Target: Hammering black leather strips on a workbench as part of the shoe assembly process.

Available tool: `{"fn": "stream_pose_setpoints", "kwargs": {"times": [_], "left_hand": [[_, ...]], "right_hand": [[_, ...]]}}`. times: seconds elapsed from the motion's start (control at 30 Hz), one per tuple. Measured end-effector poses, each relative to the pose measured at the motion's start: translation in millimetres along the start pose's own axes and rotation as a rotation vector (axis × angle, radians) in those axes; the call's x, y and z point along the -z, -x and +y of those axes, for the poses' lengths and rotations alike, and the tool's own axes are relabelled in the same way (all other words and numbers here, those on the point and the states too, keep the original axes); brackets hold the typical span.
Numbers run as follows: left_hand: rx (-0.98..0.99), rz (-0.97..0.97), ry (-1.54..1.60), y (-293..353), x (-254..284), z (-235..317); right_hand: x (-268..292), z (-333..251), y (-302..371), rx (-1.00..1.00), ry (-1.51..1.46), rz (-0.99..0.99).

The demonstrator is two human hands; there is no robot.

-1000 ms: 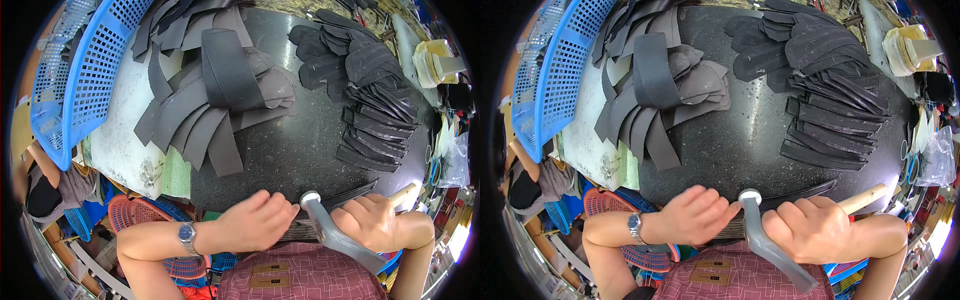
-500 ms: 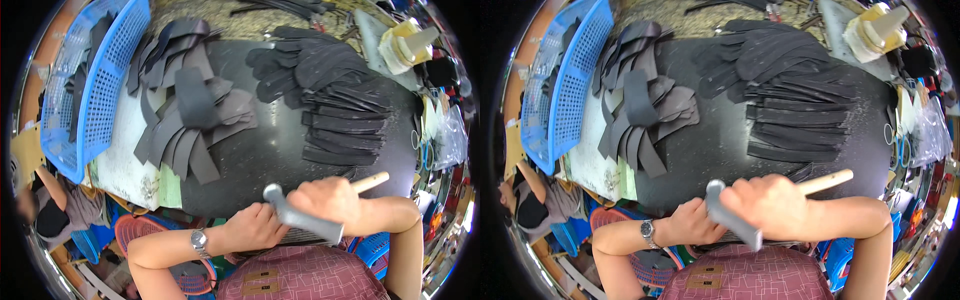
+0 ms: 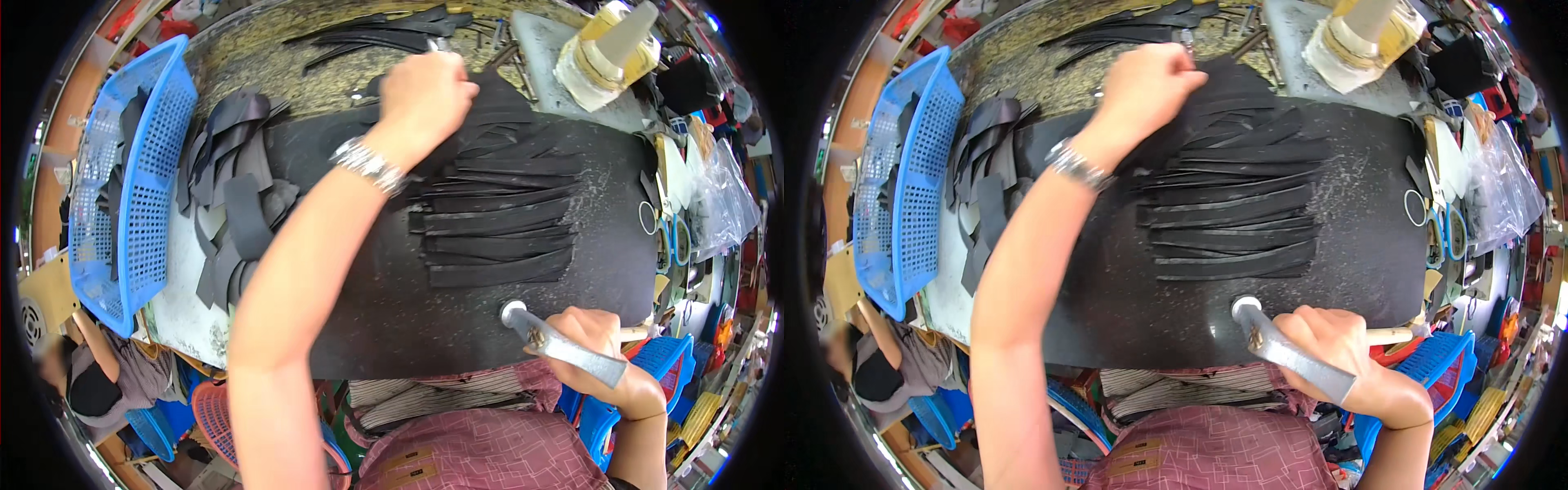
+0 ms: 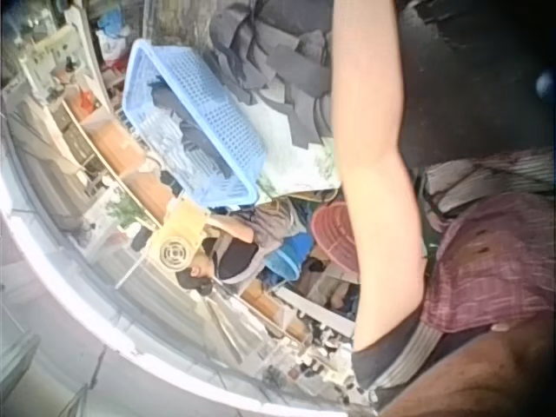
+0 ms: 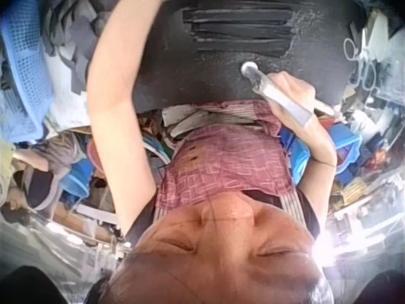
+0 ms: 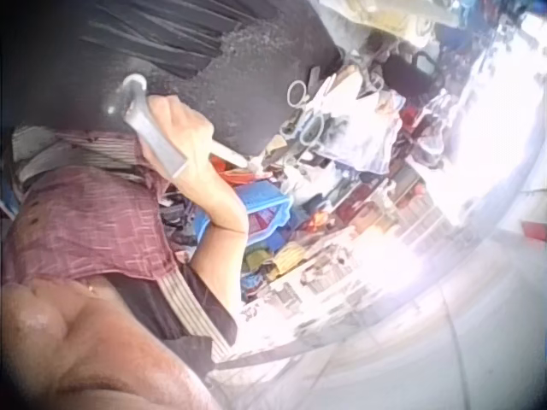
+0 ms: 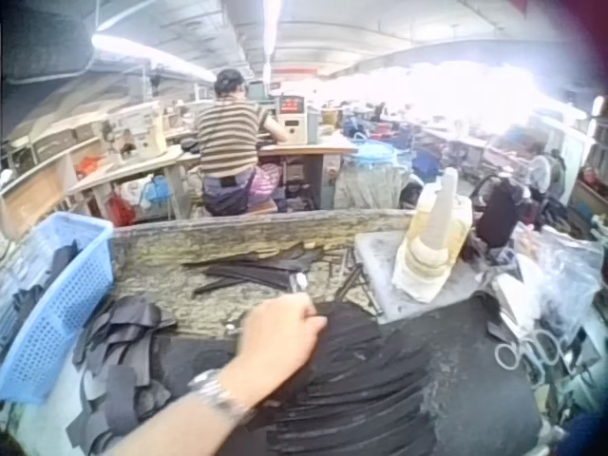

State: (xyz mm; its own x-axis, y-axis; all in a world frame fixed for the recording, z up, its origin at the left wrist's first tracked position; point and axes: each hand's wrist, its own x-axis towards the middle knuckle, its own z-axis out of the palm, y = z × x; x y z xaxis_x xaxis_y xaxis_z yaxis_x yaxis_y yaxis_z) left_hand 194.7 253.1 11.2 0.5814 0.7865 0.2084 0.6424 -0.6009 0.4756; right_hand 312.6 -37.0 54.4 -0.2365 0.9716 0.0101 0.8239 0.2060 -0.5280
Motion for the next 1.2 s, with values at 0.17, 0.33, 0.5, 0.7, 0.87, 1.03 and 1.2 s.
{"fn": "stream_pose_setpoints", "kwargs": {"times": [0.17, 0.33, 0.5, 0.7, 0.87, 1.03, 1.2], "left_hand": [[-0.193, -0.187, 0.561, 80.2, 63.0, 36.9], [-0.122, -0.699, 0.414, 193.1, 33.7, 53.4], [-0.267, -0.460, 0.167, 207.5, 20.3, 75.0], [-0.483, -0.379, 0.412, 200.8, -4.9, 68.4], [-0.798, -0.250, 0.160, 210.8, -7.4, 63.3], [-1.017, -0.155, -0.076, 210.7, -9.7, 67.9], [-1.101, -0.166, -0.151, 208.8, -7.7, 65.8]], "right_hand": [[0.7, 21.7, 21.9, -0.105, -0.001, 0.022], [11.7, 23.1, 16.5, -0.118, -0.025, 0.010], [6.2, 16.0, 31.0, 0.054, -0.039, -0.270], [-1.1, 8.8, 35.3, 0.043, 0.027, -0.176], [7.4, 20.1, 25.0, 0.067, -0.135, -0.211], [20.8, 11.0, 14.3, 0.101, 0.112, -0.174], [19.0, 15.9, 4.6, 0.162, 0.120, -0.248]]}}
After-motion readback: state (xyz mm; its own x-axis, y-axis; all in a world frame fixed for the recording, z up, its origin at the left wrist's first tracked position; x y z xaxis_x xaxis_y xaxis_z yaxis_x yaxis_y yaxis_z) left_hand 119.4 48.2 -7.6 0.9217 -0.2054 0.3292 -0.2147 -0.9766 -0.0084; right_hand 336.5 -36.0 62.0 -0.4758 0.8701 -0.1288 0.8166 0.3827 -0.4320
